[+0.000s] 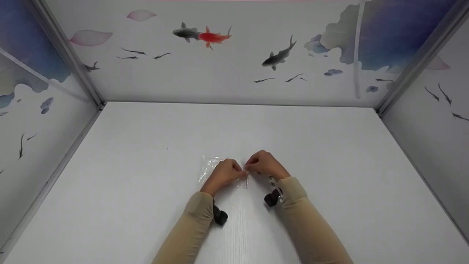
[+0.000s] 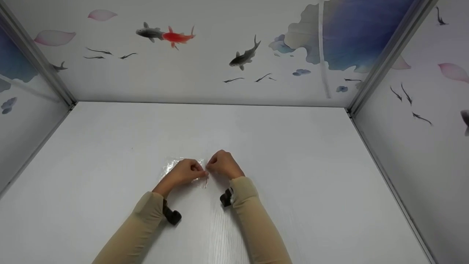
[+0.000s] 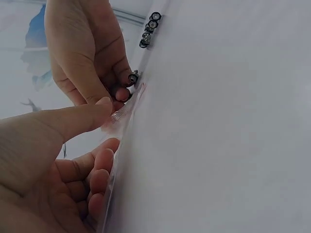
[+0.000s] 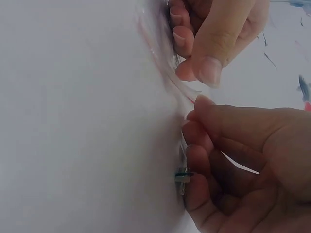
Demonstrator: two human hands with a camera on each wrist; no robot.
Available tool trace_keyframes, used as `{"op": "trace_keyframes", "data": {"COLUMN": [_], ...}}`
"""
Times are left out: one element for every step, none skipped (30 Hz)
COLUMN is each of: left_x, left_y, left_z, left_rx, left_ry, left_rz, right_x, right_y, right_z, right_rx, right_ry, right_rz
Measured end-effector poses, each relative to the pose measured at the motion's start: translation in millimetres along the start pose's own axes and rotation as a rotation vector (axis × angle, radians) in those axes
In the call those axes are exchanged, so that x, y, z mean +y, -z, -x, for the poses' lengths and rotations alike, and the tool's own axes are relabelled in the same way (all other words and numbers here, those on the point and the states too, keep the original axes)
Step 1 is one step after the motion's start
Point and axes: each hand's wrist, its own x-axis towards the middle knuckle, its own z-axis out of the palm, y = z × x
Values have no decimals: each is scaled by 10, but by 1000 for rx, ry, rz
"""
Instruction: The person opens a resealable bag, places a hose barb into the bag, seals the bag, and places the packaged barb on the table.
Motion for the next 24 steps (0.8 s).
{"op": "trace_keyframes", "data": {"left_x": [-6,-12,-13,-15,-15,-14,-14,-11,-7,-5,-1,2,2,2,1,-3,-6,-11,-17,-23,-29,-36,-43,-52], "left_y": [-4,-8,-10,-14,-18,-24,-30,-36,-42,-49,-53,-56,-57,-56,-55,-54,-50,-47,-44,-42,-40,-37,-34,-32], "left_z": [1,0,1,4,4,4,2,0,1,-1,-3,-1,-2,1,4,6,10,14,17,20,23,26,28,29], "left_rx": [1,5,10,16,23,30,38,46,52,58,62,66,69,72,75,78,80,83,86,87,88,89,91,92], "left_ry": [-4,-11,-16,-20,-21,-20,-19,-15,-8,-6,-5,-4,-4,-4,-9,-15,-19,-24,-32,-39,-48,-58,-63,-71], "left_rz": [3,4,4,6,8,9,13,14,18,20,21,23,27,28,32,34,40,46,55,66,78,87,96,101], "right_x": [-2,-3,-5,-5,-6,-8,-7,-9,-12,-15,-15,-15,-18,-23,-25,-27,-28,-32,-36,-34,-32,-29,-26,-23], "right_y": [-5,-8,-12,-15,-18,-20,-23,-24,-24,-24,-25,-26,-24,-22,-21,-20,-20,-19,-19,-21,-24,-28,-32,-37], "right_z": [-4,-9,-16,-25,-33,-40,-48,-53,-56,-57,-56,-55,-53,-49,-45,-43,-40,-36,-32,-31,-32,-33,-34,-36], "right_rx": [-4,-8,-11,-12,-13,-12,-9,-6,-2,2,5,8,9,9,9,7,5,5,4,3,3,2,2,0], "right_ry": [5,10,14,15,16,14,9,1,-5,-12,-15,-18,-22,-23,-20,-22,-20,-23,-25,-26,-27,-28,-26,-27], "right_rz": [0,-1,-2,-2,-2,-5,-7,-13,-16,-19,-22,-27,-28,-30,-31,-34,-34,-34,-32,-31,-30,-27,-26,-31]}}
